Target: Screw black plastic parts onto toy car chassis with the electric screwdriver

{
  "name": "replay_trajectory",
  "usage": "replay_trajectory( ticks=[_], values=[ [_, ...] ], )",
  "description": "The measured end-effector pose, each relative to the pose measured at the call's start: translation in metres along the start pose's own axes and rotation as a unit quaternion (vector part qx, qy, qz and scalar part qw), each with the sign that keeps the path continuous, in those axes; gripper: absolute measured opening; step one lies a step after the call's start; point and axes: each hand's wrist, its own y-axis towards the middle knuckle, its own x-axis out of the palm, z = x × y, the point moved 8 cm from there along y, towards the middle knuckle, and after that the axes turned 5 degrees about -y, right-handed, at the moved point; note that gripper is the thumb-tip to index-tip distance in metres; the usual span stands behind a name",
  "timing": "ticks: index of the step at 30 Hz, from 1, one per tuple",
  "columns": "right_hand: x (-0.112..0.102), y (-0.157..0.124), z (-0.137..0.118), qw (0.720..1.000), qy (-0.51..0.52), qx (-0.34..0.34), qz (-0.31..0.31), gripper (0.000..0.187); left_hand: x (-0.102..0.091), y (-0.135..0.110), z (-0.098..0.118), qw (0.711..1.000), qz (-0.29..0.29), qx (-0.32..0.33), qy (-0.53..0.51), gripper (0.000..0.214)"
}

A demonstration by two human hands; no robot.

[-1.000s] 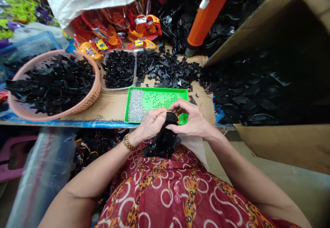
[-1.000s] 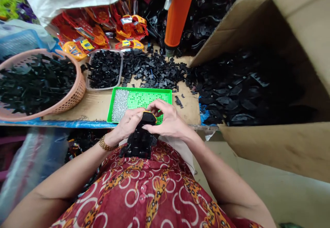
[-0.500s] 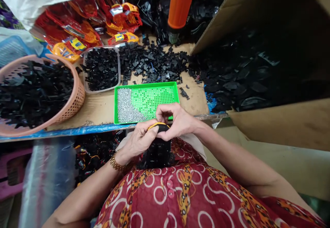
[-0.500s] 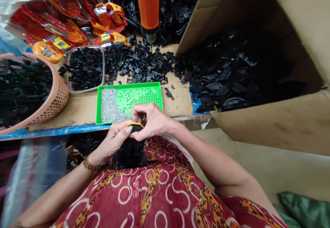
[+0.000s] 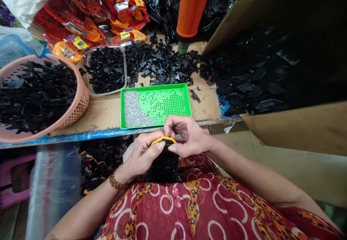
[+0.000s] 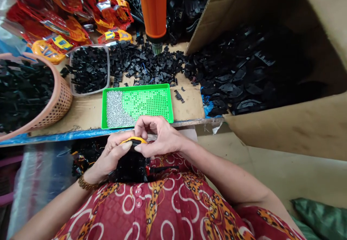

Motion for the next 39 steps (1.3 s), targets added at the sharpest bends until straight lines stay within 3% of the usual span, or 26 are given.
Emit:
replay_trajectory(
  ticks=[10,13,17,21,32,39],
  values=[
    [0.010,-0.007,0.030,0.979,0.192,0.055,0.047,0.031,0.008,-0.003,0.009,0.999,0.026,0.031,-0.014,0.033],
    [0.009,-0.009,0.027,0.990,0.122,0.066,0.041,0.030,0.006,-0.004,0.004,0.999,0.028,0.020,-0.028,0.035],
    [0.010,-0.010,0.002,0.998,-0.031,0.058,-0.002,0.033,0.002,-0.007,-0.012,0.996,0.015,0.000,-0.088,0.046],
    [0.019,-0.007,-0.014,0.993,-0.087,0.068,-0.030,0.034,-0.005,-0.013,-0.026,0.989,0.013,-0.007,-0.148,0.048],
    [0.022,-0.005,-0.020,0.991,-0.111,0.076,0.001,0.027,-0.008,-0.013,-0.027,0.988,0.032,-0.018,-0.152,0.046],
    [0.017,-0.005,-0.005,0.998,-0.038,0.040,0.030,0.024,-0.003,-0.012,-0.023,0.990,0.013,-0.010,-0.137,0.048]
  ],
)
